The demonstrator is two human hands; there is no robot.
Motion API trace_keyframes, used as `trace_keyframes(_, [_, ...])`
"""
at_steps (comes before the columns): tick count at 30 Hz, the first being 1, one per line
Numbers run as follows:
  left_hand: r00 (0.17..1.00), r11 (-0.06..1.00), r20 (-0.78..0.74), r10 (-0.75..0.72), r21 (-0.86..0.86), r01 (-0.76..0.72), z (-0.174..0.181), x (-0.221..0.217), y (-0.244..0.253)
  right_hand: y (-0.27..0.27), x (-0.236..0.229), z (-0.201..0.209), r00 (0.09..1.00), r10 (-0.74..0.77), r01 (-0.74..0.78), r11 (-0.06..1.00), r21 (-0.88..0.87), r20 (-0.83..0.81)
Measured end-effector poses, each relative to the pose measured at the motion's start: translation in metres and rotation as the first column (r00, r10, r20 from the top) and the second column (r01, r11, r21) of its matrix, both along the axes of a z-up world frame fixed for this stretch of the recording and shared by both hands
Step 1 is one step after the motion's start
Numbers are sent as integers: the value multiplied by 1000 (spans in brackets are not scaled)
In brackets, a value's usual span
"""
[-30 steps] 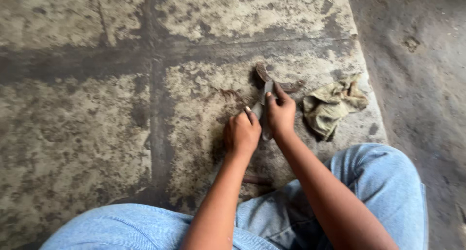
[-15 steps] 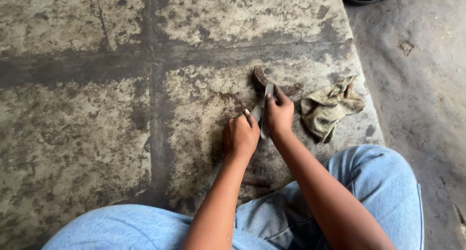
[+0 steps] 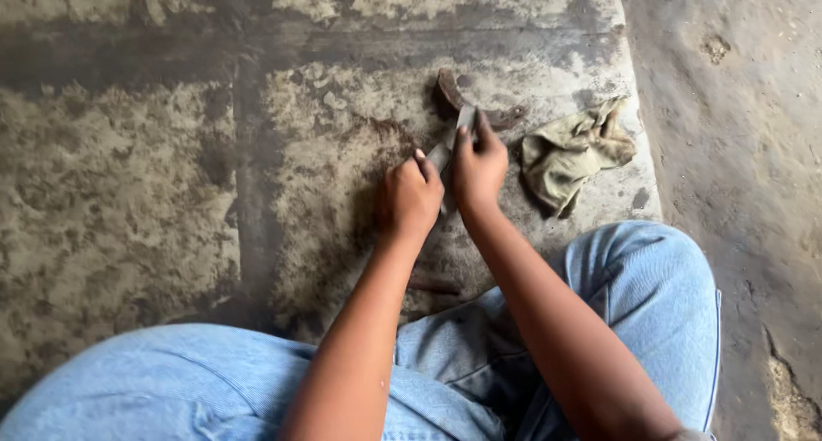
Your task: The person sits on the floor and uses a metal file to smooth the edges of a curved metal piece, likely a brake shoe. They repeatedly file the edges and occasionally wipe the surface with a cloth to remove metal filings.
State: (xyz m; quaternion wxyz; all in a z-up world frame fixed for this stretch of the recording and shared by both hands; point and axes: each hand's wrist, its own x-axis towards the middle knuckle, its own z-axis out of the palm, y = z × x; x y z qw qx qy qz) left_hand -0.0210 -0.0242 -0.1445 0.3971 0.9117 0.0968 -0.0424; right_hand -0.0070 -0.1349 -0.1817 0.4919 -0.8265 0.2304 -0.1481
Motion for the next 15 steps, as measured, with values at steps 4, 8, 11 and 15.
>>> trace_keyframes(4, [997, 999, 78, 1, 51, -5, -6, 6, -2, 6, -21, 2, 995, 56, -53, 998, -31, 81])
trace_keyframes(8, [998, 999, 66, 2, 34, -5, -11, 0, -4, -4, 10, -11, 953, 84, -106, 993, 59, 292])
trace_keyframes(11, [999, 996, 38, -28, 81, 25, -9, -4, 4, 3, -15, -9, 950, 126, -158, 983, 91, 287])
trace_keyframes(15, [1000, 996, 21, 12, 94, -14, -3, 4, -4, 1, -1, 7, 1000, 20, -20, 997, 81, -6])
